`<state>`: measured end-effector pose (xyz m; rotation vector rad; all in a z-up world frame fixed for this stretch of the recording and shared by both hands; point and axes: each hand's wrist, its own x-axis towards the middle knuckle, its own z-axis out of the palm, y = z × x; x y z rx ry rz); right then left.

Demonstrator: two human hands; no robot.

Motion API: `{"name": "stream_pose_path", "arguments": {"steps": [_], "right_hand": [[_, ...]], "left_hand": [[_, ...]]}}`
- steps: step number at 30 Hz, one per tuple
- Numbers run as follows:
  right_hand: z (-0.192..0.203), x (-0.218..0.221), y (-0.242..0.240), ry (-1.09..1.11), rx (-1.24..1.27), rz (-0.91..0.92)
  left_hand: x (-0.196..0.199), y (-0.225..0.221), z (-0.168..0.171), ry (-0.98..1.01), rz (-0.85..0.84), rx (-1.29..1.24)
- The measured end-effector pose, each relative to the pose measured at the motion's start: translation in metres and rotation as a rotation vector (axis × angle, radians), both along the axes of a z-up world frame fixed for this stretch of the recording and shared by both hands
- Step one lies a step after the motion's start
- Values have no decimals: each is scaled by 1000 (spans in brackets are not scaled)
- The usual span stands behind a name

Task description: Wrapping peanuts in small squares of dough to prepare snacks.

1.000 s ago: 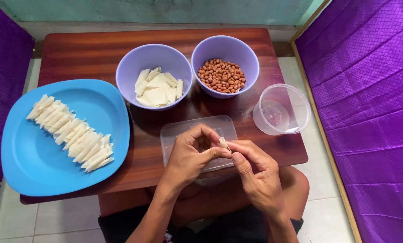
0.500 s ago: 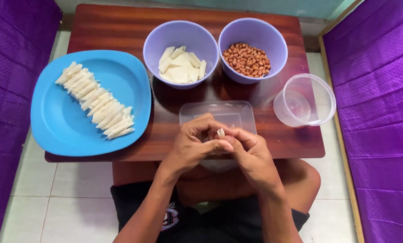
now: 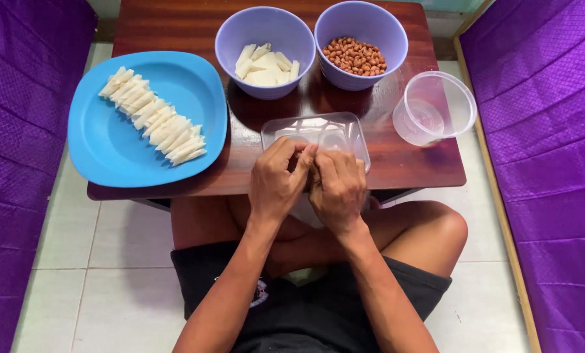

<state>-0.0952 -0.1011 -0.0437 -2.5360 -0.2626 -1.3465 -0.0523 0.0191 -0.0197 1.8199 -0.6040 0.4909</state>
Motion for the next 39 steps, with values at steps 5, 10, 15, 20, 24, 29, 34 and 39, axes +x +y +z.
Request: {"name": "stream_pose_path", "arguments": {"steps": [5, 10, 15, 20, 24, 29, 34, 39], "right_hand": [[0, -3, 6, -21, 21, -17], [2, -4, 6, 7, 47, -4], [-8, -1, 4, 59, 72, -25], [5, -7, 11, 114, 84, -42], [9, -7, 15, 123, 105, -14], [-2, -7, 10, 134, 52, 5], [-1, -8, 8, 149, 63, -7], [5, -5, 4, 179, 133, 37]], "left_hand": [[-4, -5, -3, -49, 99, 18], [-1, -7, -8, -35, 134, 8], [-1, -7, -4, -11, 173, 60], [-2, -5, -6, 69, 156, 100], [-3, 2, -6, 114, 122, 116], [-1, 6, -16, 107, 126, 109], [-2, 5, -14, 83, 147, 127], [3, 3, -12, 90, 56, 84]]}}
